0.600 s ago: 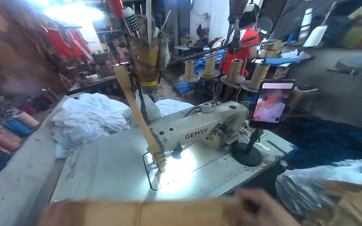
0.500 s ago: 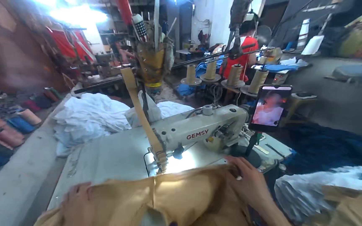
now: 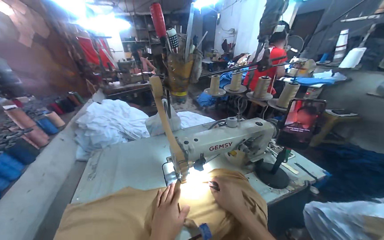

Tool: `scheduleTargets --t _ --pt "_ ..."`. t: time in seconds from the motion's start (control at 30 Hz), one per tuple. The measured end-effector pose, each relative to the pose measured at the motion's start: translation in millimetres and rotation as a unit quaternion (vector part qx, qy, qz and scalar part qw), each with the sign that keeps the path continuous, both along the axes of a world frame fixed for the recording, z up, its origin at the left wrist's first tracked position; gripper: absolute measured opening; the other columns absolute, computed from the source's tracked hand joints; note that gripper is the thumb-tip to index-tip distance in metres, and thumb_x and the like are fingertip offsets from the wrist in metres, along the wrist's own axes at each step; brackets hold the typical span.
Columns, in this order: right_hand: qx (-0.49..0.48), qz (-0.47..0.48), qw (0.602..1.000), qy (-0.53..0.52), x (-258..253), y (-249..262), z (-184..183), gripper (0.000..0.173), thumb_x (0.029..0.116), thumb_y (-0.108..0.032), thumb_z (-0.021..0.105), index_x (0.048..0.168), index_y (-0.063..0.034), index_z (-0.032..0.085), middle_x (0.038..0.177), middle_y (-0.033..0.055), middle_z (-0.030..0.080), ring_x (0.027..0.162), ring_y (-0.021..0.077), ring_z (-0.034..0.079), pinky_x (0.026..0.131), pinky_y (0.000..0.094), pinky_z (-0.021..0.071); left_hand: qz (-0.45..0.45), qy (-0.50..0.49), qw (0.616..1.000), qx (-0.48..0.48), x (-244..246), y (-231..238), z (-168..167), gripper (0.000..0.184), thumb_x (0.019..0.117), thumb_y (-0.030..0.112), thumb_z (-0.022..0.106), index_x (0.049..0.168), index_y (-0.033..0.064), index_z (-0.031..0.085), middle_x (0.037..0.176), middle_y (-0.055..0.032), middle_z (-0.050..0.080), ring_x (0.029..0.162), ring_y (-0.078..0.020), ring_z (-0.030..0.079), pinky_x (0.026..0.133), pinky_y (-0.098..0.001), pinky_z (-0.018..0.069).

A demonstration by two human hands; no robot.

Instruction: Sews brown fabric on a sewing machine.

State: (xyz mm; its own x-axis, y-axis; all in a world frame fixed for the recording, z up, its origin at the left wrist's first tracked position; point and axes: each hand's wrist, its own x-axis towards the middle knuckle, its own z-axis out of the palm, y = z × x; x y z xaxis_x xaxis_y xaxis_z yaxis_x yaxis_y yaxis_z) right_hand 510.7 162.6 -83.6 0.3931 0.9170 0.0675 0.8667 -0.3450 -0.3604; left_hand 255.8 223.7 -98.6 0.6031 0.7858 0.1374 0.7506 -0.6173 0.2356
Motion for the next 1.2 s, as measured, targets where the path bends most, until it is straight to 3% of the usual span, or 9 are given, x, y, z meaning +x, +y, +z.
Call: scheduleTargets --t 0.1,0.3,0.43,0.6,0.7,0.87,1.0,1.1,1.2 --pt "0.021 0.036 0.999 -0.004 23 -3 -5 0.031 0.0954 -0.039 0.063 0.115 -0.018 0.075 0.112 0.0054 0.075 0.099 0.028 0.073 0.083 0.0563 0.0583 0.012 -0.011 0.999 -0.041 18 -1 1 0.076 0.1006 0.065 0.037 0.155 0.0121 0.046 0.167 -0.0034 0.033 0.156 -0.0202 0.024 0.128 -0.0524 0.0096" --pt "0.028 0.007 0.999 -0.031 31 -17 -6 0.033 0.0963 -0.04 0.065 0.118 -0.0179 0.074 0.109 0.0096 0.075 0.094 0.0337 0.073 0.078 0.0613 0.0571 -0.02 -0.044 0.995 -0.091 23 4 12 0.047 0.1089 0.024 0.038 0.149 0.0037 0.051 0.163 -0.0075 0.04 0.155 -0.021 0.029 0.128 -0.0432 0.0194" --pt "-0.033 -0.03 0.999 -0.026 13 -17 9 0.033 0.0981 -0.034 0.064 0.124 -0.015 0.071 0.112 0.0148 0.074 0.098 0.0377 0.072 0.082 0.0613 0.0561 -0.004 -0.007 1.0 -0.012 16 3 -5 0.054 0.1086 0.039 0.032 0.155 0.0147 0.047 0.166 0.0042 0.036 0.155 -0.0142 0.026 0.128 -0.0456 0.013" --pt "-0.05 0.038 0.997 0.04 -53 -12 45 0.035 0.095 -0.026 0.063 0.128 -0.016 0.069 0.124 0.0099 0.069 0.102 0.0306 0.071 0.085 0.0549 0.0587 0.003 -0.01 1.0 -0.027 16 3 -5 0.057 0.1089 0.043 0.029 0.157 0.0149 0.042 0.167 0.0011 0.033 0.156 -0.0133 0.024 0.13 -0.0439 0.0101" --pt "-0.066 0.109 0.987 0.097 -91 2 37 0.034 0.0963 -0.027 0.06 0.129 -0.0234 0.07 0.116 0.006 0.071 0.099 0.027 0.071 0.082 0.0541 0.058 -0.011 -0.027 0.999 -0.033 13 5 -5 0.052 0.1062 0.029 0.04 0.156 0.0125 0.045 0.166 -0.0004 0.035 0.155 -0.0134 0.027 0.129 -0.044 0.0131" --pt "-0.037 0.098 0.994 -0.011 -119 20 8 0.051 0.0918 -0.028 0.061 0.143 -0.0291 0.061 0.101 0.0102 0.075 0.084 0.033 0.074 0.066 0.0558 0.0583 -0.028 -0.05 0.998 -0.018 0 14 -8 0.056 0.0969 0.016 0.052 0.153 0.0161 0.05 0.164 0.0029 0.039 0.153 -0.0124 0.031 0.129 -0.0441 0.017" --pt "-0.013 0.098 0.995 0.01 -116 22 14 0.035 0.0957 -0.028 0.057 0.126 -0.013 0.066 0.088 0.0123 0.073 0.08 0.0349 0.073 0.066 0.057 0.0586 -0.059 -0.105 0.99 0.08 4 25 -10 0.045 0.0962 0.019 0.055 0.14 0.0114 0.064 0.149 -0.0068 0.058 0.14 -0.0247 0.053 0.119 -0.0507 0.0378" --pt "0.005 0.109 0.994 0.03 -111 26 18 0.026 0.0981 -0.024 0.056 0.116 -0.0091 0.069 0.087 0.0145 0.073 0.08 0.0365 0.073 0.065 0.058 0.0573 -0.082 -0.083 0.992 0.047 7 34 -2 0.043 0.0989 0.016 0.053 0.139 0.0022 0.061 0.147 -0.0196 0.056 0.138 -0.0379 0.052 0.118 -0.0567 0.0352" --pt "-0.017 0.115 0.993 0.033 -107 24 23 0.026 0.0975 -0.023 0.056 0.116 -0.0078 0.067 0.088 0.0158 0.073 0.082 0.0378 0.073 0.065 0.0586 0.0566 -0.081 -0.069 0.994 0.033 10 31 5 0.044 0.1019 0.018 0.049 0.142 0.0029 0.058 0.148 -0.0214 0.055 0.14 -0.0382 0.05 0.119 -0.0549 0.0334"
